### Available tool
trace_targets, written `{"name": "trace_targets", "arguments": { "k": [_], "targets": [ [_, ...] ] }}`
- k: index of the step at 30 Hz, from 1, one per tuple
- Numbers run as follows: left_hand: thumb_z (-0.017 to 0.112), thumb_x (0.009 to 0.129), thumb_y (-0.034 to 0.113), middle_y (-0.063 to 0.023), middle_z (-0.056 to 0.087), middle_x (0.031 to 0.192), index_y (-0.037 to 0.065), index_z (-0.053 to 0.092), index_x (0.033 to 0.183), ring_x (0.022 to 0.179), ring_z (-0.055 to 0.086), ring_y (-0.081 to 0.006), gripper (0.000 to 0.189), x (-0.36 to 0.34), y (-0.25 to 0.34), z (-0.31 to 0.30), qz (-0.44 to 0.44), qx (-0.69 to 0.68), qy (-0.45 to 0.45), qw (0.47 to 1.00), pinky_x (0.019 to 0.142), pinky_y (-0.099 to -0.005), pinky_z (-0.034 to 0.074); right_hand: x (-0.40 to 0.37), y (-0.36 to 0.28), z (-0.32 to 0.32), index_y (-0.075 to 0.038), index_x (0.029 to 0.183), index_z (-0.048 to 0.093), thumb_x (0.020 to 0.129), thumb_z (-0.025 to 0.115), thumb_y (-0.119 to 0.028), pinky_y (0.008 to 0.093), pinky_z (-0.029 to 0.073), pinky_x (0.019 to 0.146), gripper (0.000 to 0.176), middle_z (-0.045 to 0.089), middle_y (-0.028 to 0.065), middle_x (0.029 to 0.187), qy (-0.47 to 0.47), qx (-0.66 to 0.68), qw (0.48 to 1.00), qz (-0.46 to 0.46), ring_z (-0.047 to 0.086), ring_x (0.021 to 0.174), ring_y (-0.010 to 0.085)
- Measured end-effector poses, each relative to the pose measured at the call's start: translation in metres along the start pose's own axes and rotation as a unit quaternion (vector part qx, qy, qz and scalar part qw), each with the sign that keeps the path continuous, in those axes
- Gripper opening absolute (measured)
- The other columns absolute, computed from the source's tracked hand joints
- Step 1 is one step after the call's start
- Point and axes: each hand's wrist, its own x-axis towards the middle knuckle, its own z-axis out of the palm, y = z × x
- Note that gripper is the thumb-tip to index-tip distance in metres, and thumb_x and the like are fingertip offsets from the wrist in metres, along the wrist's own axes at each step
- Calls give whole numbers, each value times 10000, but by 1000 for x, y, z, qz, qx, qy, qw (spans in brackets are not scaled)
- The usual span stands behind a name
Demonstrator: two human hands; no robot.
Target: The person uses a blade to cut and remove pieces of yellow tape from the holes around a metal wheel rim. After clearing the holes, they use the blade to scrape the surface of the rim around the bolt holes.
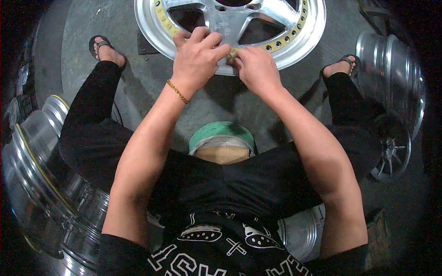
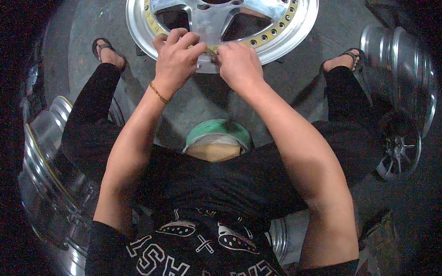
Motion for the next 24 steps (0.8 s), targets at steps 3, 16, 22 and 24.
{"name": "trace_targets", "arguments": {
  "k": [3,16,22,24],
  "targets": [
    [673,744,129,89,573,878,258,679,865,957,560,-165,177,-1,1,-4,-14,7,-32,999,860,-481,363,-2,1,0,-11,890,672,876,675,-164,502,483,819,154,664,182,886,18,11,1000,-6,616,907,402],
    [718,735,133,43,592,923,224,683,923,973,574,-197,212,-5,3,-11,-32,-10,-82,996,879,-484,369,-2,2,-1,-5,880,672,893,670,-188,499,484,821,183,671,187,887,16,17,1000,-9,621,896,403],
    [690,720,106,82,575,881,251,690,865,962,552,-167,205,-3,5,-8,-24,-8,-43,999,863,-473,364,-1,0,-2,-6,888,696,885,669,-206,507,489,866,202,693,190,918,-4,5,1000,5,647,941,388],
    [684,725,109,81,576,882,253,686,858,974,554,-164,195,-2,4,-6,-22,-5,-37,999,869,-473,359,-1,0,-1,-7,892,696,883,669,-197,508,488,868,193,692,190,920,-2,9,1000,4,647,944,388]
  ]
}}
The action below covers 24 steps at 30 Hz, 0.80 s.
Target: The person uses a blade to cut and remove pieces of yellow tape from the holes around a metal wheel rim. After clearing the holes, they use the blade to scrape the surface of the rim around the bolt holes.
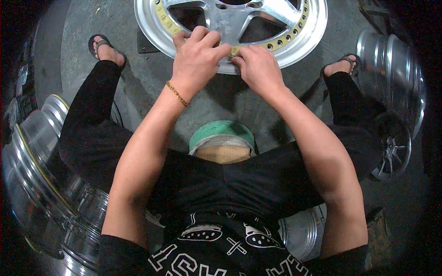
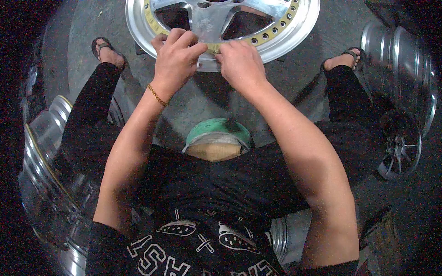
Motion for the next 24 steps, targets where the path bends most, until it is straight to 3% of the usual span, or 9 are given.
{"name": "trace_targets", "arguments": {
  "k": [8,17,20,22,23,24],
  "targets": [
    [665,744,122,79,588,908,259,670,834,1021,558,-173,164,3,0,3,6,17,14,1000,898,-472,344,1,3,7,-23,895,664,866,667,-151,503,489,822,132,667,176,903,18,-5,1000,-9,620,918,397],
    [669,755,141,81,592,937,263,679,846,1049,558,-170,153,7,-8,-1,38,32,45,998,929,-489,337,2,-6,-12,-19,906,690,841,681,-183,497,523,851,177,685,186,921,-14,-24,1000,-2,653,951,379],
    [678,767,139,74,613,888,257,685,843,997,583,-160,140,12,-7,-16,24,39,36,998,912,-491,350,1,-4,-41,-8,904,690,845,697,-226,510,530,839,226,682,191,909,49,-20,999,-7,657,937,391],
    [698,781,164,57,615,809,252,694,851,929,603,-171,113,15,-6,-25,-67,-25,63,995,881,-498,369,3,-12,-69,-5,999,716,851,690,-239,501,529,837,278,696,214,930,61,-5,997,41,663,930,403],
    [748,805,193,15,657,786,187,691,858,844,647,-180,78,18,-6,-31,-92,-43,68,993,819,-459,455,2,-14,-77,-5,998,722,854,684,-233,496,530,831,272,703,218,928,68,8,996,50,670,918,401],
    [748,805,193,15,657,786,187,691,858,844,647,-180,78,18,-4,-33,-92,-42,71,992,819,-459,455,2,-15,-82,-6,997,728,856,678,-227,491,532,825,267,709,223,926,76,21,995,60,678,906,399]
  ]
}}
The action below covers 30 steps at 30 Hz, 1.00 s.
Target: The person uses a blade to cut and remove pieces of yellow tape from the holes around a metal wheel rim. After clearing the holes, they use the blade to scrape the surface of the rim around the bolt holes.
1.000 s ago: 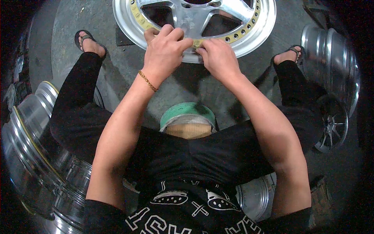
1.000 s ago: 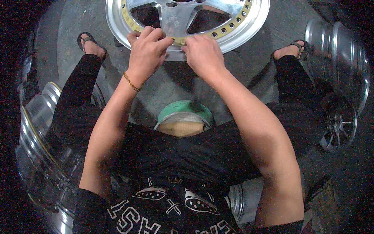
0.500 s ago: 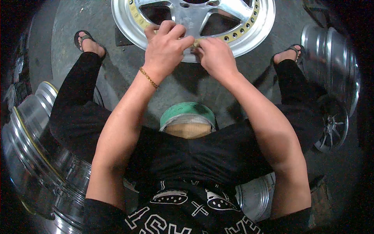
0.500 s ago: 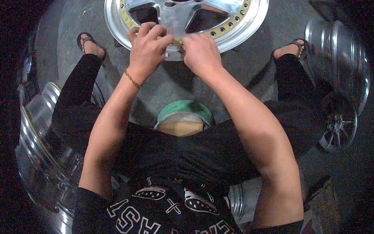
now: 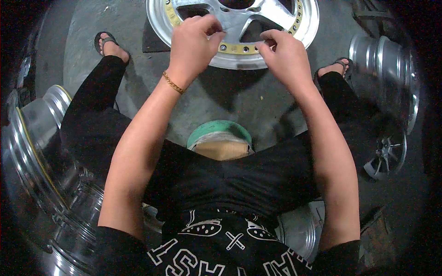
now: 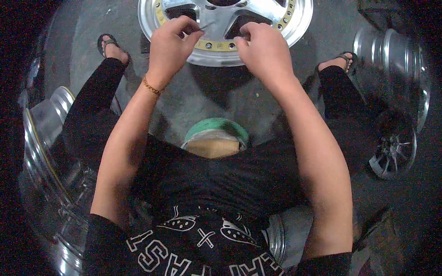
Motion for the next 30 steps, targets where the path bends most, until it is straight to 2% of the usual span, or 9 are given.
{"name": "trace_targets", "arguments": {
  "k": [2,4,7,14,18,24,25,27,30],
  "targets": [
    [795,819,233,-32,703,799,104,661,836,763,674,-171,187,3,3,-3,-247,-293,-47,922,727,-373,521,-1,0,2,-5,1019,728,862,695,-235,448,542,801,280,722,202,925,-17,14,1000,-7,693,870,375],
    [824,814,250,-84,725,794,40,645,826,697,682,-147,275,-1,-3,7,-248,-311,-38,917,639,-303,532,-6,-1,8,-5,1042,728,868,711,-242,405,553,777,295,735,181,923,-35,30,999,-10,709,834,350],
    [809,827,274,-95,704,704,-4,667,825,643,652,-125,312,-8,0,11,-370,-416,-103,824,593,-279,505,-16,-10,26,1,915,738,852,690,-232,492,539,791,246,709,222,878,-85,62,994,-14,683,852,412],
    [757,837,432,-128,675,633,-19,731,764,588,648,-194,457,-14,14,16,-383,-270,-127,874,587,-349,496,-41,-1,68,-79,909,776,849,729,-274,470,464,778,209,676,120,808,8,-1,1000,0,601,848,340],
    [741,848,408,-158,681,654,-25,728,771,604,663,-258,440,-19,18,25,-415,-232,-106,873,621,-370,511,-42,4,77,-111,956,778,864,707,-260,455,440,802,189,651,104,890,37,-44,998,-10,577,924,315],
    [760,825,380,-159,720,741,-27,719,840,667,700,-282,410,-27,28,37,-372,-263,-69,887,650,-385,532,-46,13,79,-133,1036,770,858,692,-224,448,430,813,214,626,93,911,46,-49,997,-40,564,925,302],
    [760,825,380,-159,720,741,-27,719,840,667,700,-282,410,-29,28,40,-369,-262,-70,889,650,-385,532,-48,14,80,-134,1038,770,852,693,-217,446,429,817,218,624,90,917,51,-41,997,-48,562,930,301],
    [771,851,336,-119,745,770,-51,726,887,694,697,-171,391,-29,26,43,-369,-221,-75,900,654,-327,538,-49,15,80,-138,1038,771,850,693,-213,445,430,818,217,621,86,919,53,-38,997,-48,561,932,299],
    [768,844,303,-128,755,816,-60,721,902,722,713,-187,370,-28,27,42,-380,-167,-113,903,674,-327,548,-49,14,81,-147,1038,773,845,694,-212,444,430,819,219,617,82,922,54,-31,997,-50,558,937,296]
  ]
}}
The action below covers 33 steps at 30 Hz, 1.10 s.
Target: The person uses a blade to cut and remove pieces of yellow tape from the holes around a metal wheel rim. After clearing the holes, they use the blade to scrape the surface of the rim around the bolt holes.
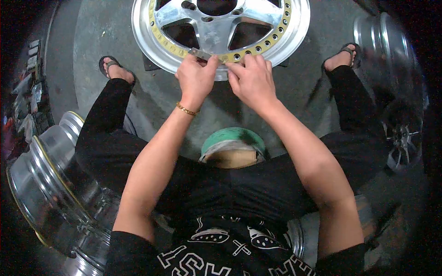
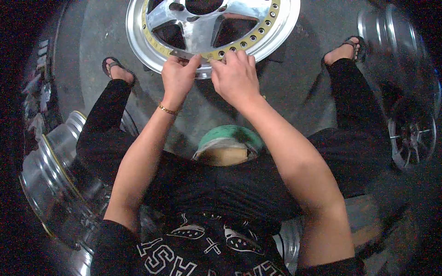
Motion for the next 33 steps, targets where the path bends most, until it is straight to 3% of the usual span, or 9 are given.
{"name": "trace_targets", "arguments": {
  "k": [4,6,7,10,12,25,28,30,33],
  "targets": [
    [761,840,294,-132,756,821,-45,724,924,719,717,-197,352,1,-6,9,-4,-4,6,1000,681,-333,553,0,-2,0,-162,1032,775,839,699,-229,450,425,817,218,607,83,917,5,-3,1000,-1,554,938,298],
    [739,802,331,-121,738,785,30,720,911,768,711,-304,320,-1,-7,13,18,-59,48,997,861,-429,473,-1,-3,0,-156,1012,773,841,687,-235,457,430,830,206,608,94,934,2,3,1000,1,557,960,302],
    [739,802,331,-121,738,785,30,720,911,768,711,-304,320,-2,-6,13,19,-57,48,997,861,-429,473,-1,-4,0,-150,991,770,843,676,-241,464,434,842,198,609,104,950,-2,8,1000,2,559,982,305],
    [735,806,326,-112,736,792,34,714,948,770,710,-290,325,-4,-5,11,0,-15,41,999,858,-413,476,-1,-5,1,-151,990,769,845,672,-245,465,435,847,198,609,110,952,-2,8,1000,3,559,981,308],
    [757,836,272,-131,756,844,-26,715,1016,764,722,-188,351,-5,-4,11,24,-16,47,998,701,-332,553,-1,-5,1,-151,992,769,848,669,-244,465,435,850,199,609,112,952,-3,6,1000,2,560,981,309],
    [741,814,280,-138,748,799,-26,735,1016,726,722,-215,367,-5,-2,14,26,1,65,998,701,-352,551,-2,-3,1,-148,1025,763,849,669,-233,454,412,823,217,599,101,919,10,6,1000,-5,552,942,306],
    [740,800,281,-118,732,797,27,702,940,766,709,-295,292,-6,-3,16,-5,-13,56,998,834,-411,496,-3,-4,1,-142,1025,763,848,670,-233,455,412,828,220,600,103,925,4,10,1000,-3,553,947,307],
    [745,806,279,-145,731,755,-18,732,1003,692,711,-218,357,-4,-5,17,31,1,88,996,673,-358,541,-3,-4,1,-141,1023,763,846,671,-233,456,412,828,220,600,103,926,7,10,1000,-3,553,947,307],
    [748,804,276,-137,713,722,-14,720,987,663,696,-218,344,-6,-5,19,41,17,107,993,656,-361,534,-3,-4,2,-142,1022,763,841,675,-234,455,411,827,221,600,102,927,8,9,1000,-3,553,946,307]
  ]
}}
